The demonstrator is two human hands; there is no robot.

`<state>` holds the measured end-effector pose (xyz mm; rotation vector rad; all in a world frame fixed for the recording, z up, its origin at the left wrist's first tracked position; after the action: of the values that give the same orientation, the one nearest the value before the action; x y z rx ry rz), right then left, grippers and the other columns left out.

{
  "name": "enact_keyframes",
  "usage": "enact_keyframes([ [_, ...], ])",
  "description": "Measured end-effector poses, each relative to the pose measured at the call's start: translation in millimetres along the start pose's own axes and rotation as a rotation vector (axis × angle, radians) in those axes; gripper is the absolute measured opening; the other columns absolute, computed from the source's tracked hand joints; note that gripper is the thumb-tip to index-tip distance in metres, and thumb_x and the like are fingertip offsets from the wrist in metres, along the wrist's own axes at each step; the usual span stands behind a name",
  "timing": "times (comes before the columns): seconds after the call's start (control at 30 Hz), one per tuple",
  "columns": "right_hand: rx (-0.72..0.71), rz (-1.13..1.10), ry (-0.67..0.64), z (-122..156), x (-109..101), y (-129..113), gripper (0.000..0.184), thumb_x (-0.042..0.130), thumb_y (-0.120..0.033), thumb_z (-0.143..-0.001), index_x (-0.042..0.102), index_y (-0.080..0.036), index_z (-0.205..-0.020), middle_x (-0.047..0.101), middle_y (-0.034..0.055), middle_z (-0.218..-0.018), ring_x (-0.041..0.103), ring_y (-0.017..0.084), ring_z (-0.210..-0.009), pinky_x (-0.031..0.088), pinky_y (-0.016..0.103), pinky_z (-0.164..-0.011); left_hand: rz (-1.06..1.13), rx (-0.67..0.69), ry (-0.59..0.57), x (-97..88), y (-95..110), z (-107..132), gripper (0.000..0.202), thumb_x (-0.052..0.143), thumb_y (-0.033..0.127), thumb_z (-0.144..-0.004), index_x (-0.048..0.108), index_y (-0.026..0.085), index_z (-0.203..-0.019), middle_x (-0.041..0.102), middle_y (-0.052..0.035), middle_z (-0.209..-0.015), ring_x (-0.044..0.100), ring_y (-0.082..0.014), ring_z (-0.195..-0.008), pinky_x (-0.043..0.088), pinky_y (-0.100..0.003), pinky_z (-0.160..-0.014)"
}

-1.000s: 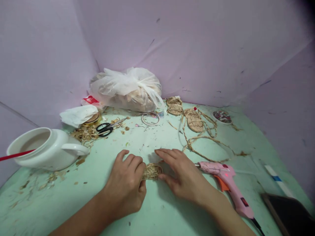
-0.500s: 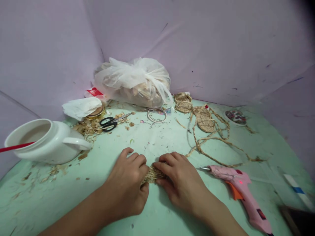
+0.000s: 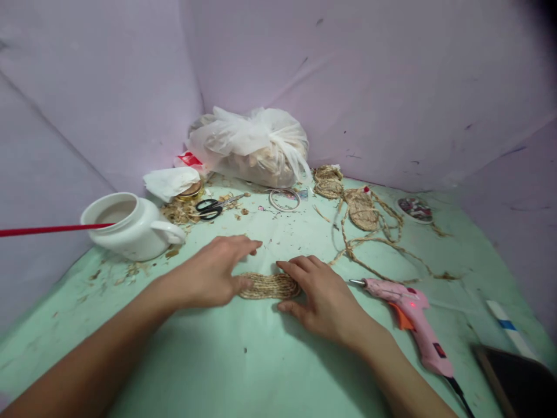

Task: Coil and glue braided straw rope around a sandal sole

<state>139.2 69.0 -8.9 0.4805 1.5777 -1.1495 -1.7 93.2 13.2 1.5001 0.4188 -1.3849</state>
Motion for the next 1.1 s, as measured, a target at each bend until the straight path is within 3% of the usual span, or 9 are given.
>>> enact_keyframes([
  [0.1,-0.003,0.04,0.021,0.4,1.3,-2.6,0.037,0.067,-0.024,-0.075,0.063,-0.018,-0.112,0.062,0.0086,-0.104,0.052,0.027,-0.094,0.043,0.041,-0.081,-0.11,-0.069,-0.107,-5.5,-12.6,8.6,0.043,0.055,0.026,-0.073,0.055,0.024,-0.116,0.058,-0.0051,-0.117,0.054,-0.0242,-0.106,0.043,-0.034,-0.086],
  [0.17,-0.013,0.054,0.036,0.6,2.4,-4.9,0.031,0.066,-0.021,-0.076,0.065,-0.018,-0.106,0.063,0.0088,-0.101,0.052,0.027,-0.092,0.043,0.041,-0.08,-0.144,-0.034,-0.167,-0.3,-8.2,11.0,0.04,0.056,0.025,-0.069,0.058,0.025,-0.109,0.06,-0.0043,-0.11,0.057,-0.0238,-0.098,0.044,-0.032,-0.079],
  [0.3,-0.04,0.07,0.086,0.6,3.0,-11.4,0.036,0.07,-0.027,-0.073,0.065,-0.017,-0.107,0.063,0.0099,-0.103,0.053,0.027,-0.092,0.043,0.042,-0.082,-0.142,0.026,-0.153,13.4,8.1,6.9,0.026,0.06,0.029,-0.064,0.061,0.023,-0.089,0.062,-0.0044,-0.096,0.059,-0.0236,-0.086,0.043,-0.032,-0.071],
  [0.47,-0.095,0.058,0.162,-2.3,9.8,-24.3,0.03,0.068,-0.027,-0.077,0.066,-0.021,-0.106,0.065,0.0073,-0.105,0.054,0.024,-0.092,0.043,0.039,-0.083,-0.1,0.003,-0.11,19.2,7.9,1.0,0.025,0.062,0.033,-0.065,0.062,0.022,-0.088,0.064,-0.0044,-0.092,0.059,-0.0231,-0.084,0.042,-0.03,-0.068],
  [0.6,-0.124,0.051,0.205,-3.1,14.7,-30.0,0.021,0.064,-0.024,-0.082,0.068,-0.021,-0.102,0.066,0.0079,-0.102,0.055,0.024,-0.091,0.044,0.039,-0.08,-0.028,-0.166,-0.069,14.4,-13.2,-1.7,0.025,0.055,0.04,-0.072,0.063,0.024,-0.089,0.067,-0.002,-0.087,0.061,-0.0186,-0.076,0.041,-0.026,-0.059],
  [0.67,-0.136,0.051,0.208,-2.6,15.6,-31.3,0.018,0.06,-0.024,-0.085,0.069,-0.021,-0.1,0.067,0.0085,-0.102,0.055,0.024,-0.091,0.044,0.039,-0.079,-0.023,-0.27,-0.049,13.2,-21.0,-2.0,0.027,0.058,0.044,-0.069,0.062,0.023,-0.085,0.067,-0.0035,-0.086,0.061,-0.0205,-0.074,0.041,-0.027,-0.058],
  [0.87,-0.143,0.064,0.189,-1.5,15.5,-34.0,0.017,0.053,-0.023,-0.089,0.07,-0.023,-0.093,0.067,0.0072,-0.098,0.054,0.025,-0.088,0.041,0.04,-0.076,-0.028,-0.407,-0.053,17.2,-18.1,-4.4,0.019,0.062,0.037,-0.065,0.061,0.02,-0.074,0.067,-0.0078,-0.083,0.061,-0.025,-0.078,0.043,-0.033,-0.065],
  [0.97,-0.127,0.054,0.181,-2.2,16.6,-34.0,0.016,0.053,-0.022,-0.088,0.067,-0.022,-0.094,0.067,0.0068,-0.098,0.053,0.024,-0.088,0.041,0.039,-0.075,0.041,-0.36,-0.075,15.4,-24.2,-6.6,0.02,0.062,0.038,-0.065,0.062,0.02,-0.074,0.067,-0.0055,-0.081,0.06,-0.022,-0.077,0.043,-0.031,-0.065],
  [1.1,-0.072,0.019,0.198,-3.1,17.2,-30.5,0.02,0.058,-0.02,-0.081,0.06,-0.017,-0.101,0.065,0.0092,-0.098,0.053,0.025,-0.089,0.043,0.039,-0.074,0.233,-0.182,-0.167,10.5,-38.1,-8.0,0.028,0.051,0.043,-0.076,0.064,0.02,-0.086,0.067,0.0001,-0.082,0.059,-0.0144,-0.075,0.045,-0.023,-0.066],
])
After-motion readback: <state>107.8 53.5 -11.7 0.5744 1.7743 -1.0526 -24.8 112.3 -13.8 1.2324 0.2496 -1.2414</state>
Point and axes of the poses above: each hand's wrist, its own z-axis away from the middle knuckle, its own x-axis out of the palm, y = z × x, the point moved 8 cm from there along -z, towards the middle knuckle
